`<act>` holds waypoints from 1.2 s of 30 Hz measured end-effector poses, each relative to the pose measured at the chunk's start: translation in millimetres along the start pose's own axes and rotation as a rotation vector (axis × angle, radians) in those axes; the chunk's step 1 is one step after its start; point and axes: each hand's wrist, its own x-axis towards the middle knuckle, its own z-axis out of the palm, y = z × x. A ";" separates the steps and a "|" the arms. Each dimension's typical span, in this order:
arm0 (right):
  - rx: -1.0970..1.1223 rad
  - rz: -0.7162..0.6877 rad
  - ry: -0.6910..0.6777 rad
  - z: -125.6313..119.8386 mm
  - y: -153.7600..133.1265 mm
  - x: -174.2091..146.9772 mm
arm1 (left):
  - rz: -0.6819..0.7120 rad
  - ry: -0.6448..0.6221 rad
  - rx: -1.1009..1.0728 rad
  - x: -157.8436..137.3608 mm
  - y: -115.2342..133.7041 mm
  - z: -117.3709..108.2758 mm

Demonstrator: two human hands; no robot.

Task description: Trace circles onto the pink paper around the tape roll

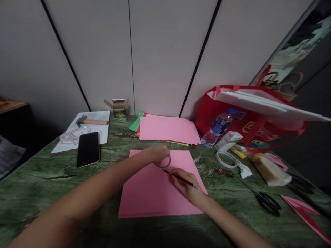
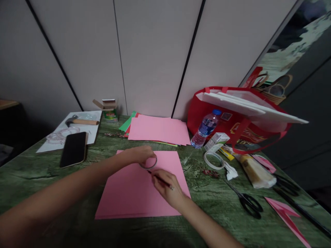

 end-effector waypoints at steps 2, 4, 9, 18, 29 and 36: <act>0.075 0.100 0.036 -0.7 6.5 2.8 | -0.010 -0.002 -0.003 -2.6 1.9 -3.3; 0.163 0.185 0.069 -1.4 12.8 6.1 | -0.018 0.002 -0.009 -4.7 3.8 -5.9; 0.380 0.323 0.131 -5.5 27.0 12.5 | -0.038 0.008 -0.026 -6.9 6.3 -8.7; 0.464 0.435 0.230 -15.8 50.4 23.0 | -0.061 0.003 -0.075 -8.2 6.8 -10.0; 0.594 0.477 0.314 -14.1 68.3 52.5 | -0.123 -0.004 -0.157 -9.7 3.0 -0.3; 0.485 0.390 0.431 -29.3 67.9 38.5 | -0.083 0.066 -0.249 -22.2 -1.4 12.9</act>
